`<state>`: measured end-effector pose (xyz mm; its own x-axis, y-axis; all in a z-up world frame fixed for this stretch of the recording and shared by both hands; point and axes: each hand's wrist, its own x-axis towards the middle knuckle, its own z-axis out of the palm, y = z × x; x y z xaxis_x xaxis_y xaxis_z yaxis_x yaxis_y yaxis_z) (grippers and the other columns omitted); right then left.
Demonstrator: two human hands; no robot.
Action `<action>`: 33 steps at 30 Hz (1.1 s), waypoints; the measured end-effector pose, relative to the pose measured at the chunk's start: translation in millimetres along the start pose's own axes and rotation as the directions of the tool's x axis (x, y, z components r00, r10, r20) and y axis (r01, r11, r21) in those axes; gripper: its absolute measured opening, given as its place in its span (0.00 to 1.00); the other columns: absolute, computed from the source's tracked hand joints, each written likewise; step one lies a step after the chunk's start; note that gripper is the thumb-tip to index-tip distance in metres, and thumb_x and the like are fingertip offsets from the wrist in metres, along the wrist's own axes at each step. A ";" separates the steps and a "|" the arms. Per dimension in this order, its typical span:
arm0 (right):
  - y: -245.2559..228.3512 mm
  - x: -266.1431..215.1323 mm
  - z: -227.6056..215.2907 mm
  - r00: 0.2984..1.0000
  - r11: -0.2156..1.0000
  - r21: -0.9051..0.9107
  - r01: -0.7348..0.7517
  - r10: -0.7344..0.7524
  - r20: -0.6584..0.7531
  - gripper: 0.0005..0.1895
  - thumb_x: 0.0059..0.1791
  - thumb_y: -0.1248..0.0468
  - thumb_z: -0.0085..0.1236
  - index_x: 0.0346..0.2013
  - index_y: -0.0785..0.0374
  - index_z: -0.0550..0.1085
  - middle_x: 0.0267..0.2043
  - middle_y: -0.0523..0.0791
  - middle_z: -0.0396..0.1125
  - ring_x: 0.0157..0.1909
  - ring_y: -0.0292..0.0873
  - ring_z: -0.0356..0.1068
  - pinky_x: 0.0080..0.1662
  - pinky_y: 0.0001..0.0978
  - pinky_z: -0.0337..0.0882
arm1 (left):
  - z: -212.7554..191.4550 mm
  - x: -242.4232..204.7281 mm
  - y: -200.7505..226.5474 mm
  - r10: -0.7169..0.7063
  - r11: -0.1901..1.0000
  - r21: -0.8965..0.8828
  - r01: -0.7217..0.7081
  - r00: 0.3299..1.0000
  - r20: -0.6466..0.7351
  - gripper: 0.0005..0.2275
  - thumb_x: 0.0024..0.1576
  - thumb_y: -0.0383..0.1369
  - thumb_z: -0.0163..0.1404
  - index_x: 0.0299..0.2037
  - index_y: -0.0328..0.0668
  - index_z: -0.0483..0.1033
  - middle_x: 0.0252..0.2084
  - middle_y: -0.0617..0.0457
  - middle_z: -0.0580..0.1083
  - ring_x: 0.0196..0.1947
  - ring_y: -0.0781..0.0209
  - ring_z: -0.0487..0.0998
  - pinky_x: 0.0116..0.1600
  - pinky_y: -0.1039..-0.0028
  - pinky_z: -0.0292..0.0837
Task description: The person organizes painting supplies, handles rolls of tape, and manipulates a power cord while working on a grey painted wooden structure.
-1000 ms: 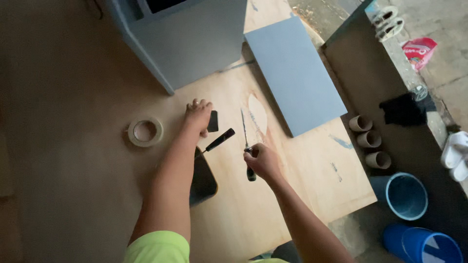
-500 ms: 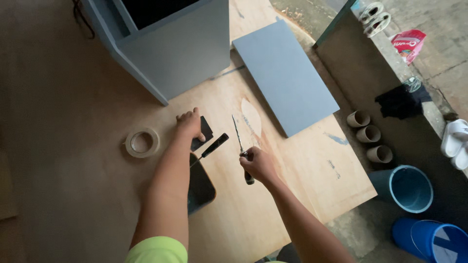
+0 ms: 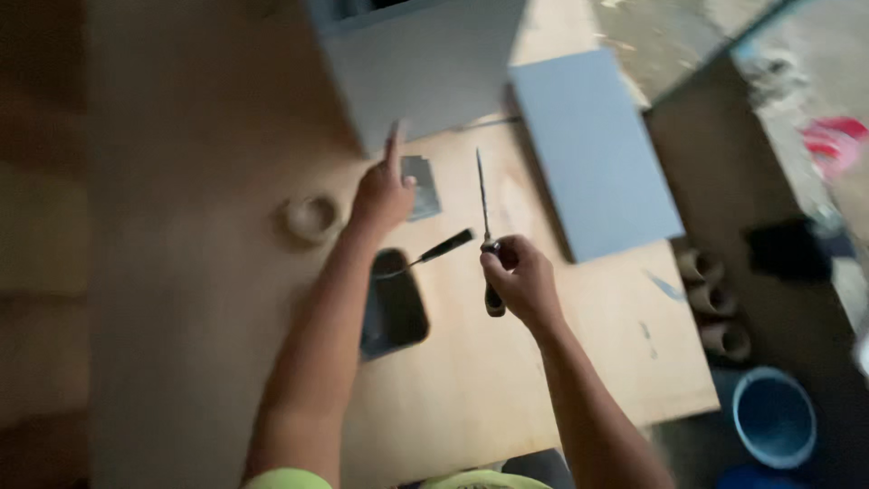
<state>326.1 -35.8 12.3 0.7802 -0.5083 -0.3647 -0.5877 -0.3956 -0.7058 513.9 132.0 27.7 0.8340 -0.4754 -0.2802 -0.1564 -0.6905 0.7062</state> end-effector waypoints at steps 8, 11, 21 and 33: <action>-71.5 -26.2 85.9 0.921 0.932 -0.020 0.361 -0.353 0.163 0.16 0.44 0.56 0.67 0.44 0.58 0.78 0.32 0.50 0.76 0.42 0.55 0.78 0.43 0.52 0.76 | 38.1 -135.5 -77.5 -0.340 0.643 -0.762 0.081 0.922 -0.188 0.23 0.63 0.45 0.45 0.56 0.31 0.77 0.58 0.29 0.74 0.62 0.33 0.72 0.70 0.52 0.66; -103.9 -63.5 104.1 0.902 0.943 -0.047 0.330 -0.300 0.310 0.14 0.44 0.54 0.65 0.42 0.53 0.81 0.36 0.50 0.78 0.46 0.56 0.78 0.48 0.53 0.76 | 46.1 -161.3 -97.0 -0.506 0.543 -0.784 0.301 0.862 -0.020 0.34 0.61 0.60 0.45 0.67 0.40 0.70 0.61 0.34 0.71 0.44 0.41 0.77 0.56 0.53 0.71; -108.9 115.0 255.6 0.783 0.775 -0.233 0.587 -0.471 0.406 0.10 0.52 0.55 0.59 0.44 0.54 0.80 0.40 0.51 0.76 0.47 0.60 0.75 0.44 0.57 0.74 | 30.6 -222.7 -137.9 -0.614 0.471 -0.857 0.211 0.775 -0.147 0.17 0.60 0.49 0.50 0.37 0.43 0.77 0.30 0.49 0.66 0.32 0.57 0.67 0.41 0.64 0.64; -97.1 109.2 259.2 0.475 0.054 -0.594 0.803 -0.661 0.581 0.11 0.44 0.53 0.60 0.34 0.54 0.80 0.34 0.46 0.73 0.44 0.49 0.73 0.43 0.42 0.73 | 17.1 -236.3 -119.3 -0.675 0.543 -0.794 0.274 0.704 -0.219 0.17 0.55 0.51 0.54 0.31 0.46 0.77 0.28 0.50 0.68 0.31 0.57 0.68 0.40 0.63 0.65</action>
<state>524.0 145.4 -116.3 0.8835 0.4645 -0.0596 0.4667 -0.8839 0.0298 326.4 317.4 -1.5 0.8088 0.2510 -0.5318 0.5635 -0.0719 0.8230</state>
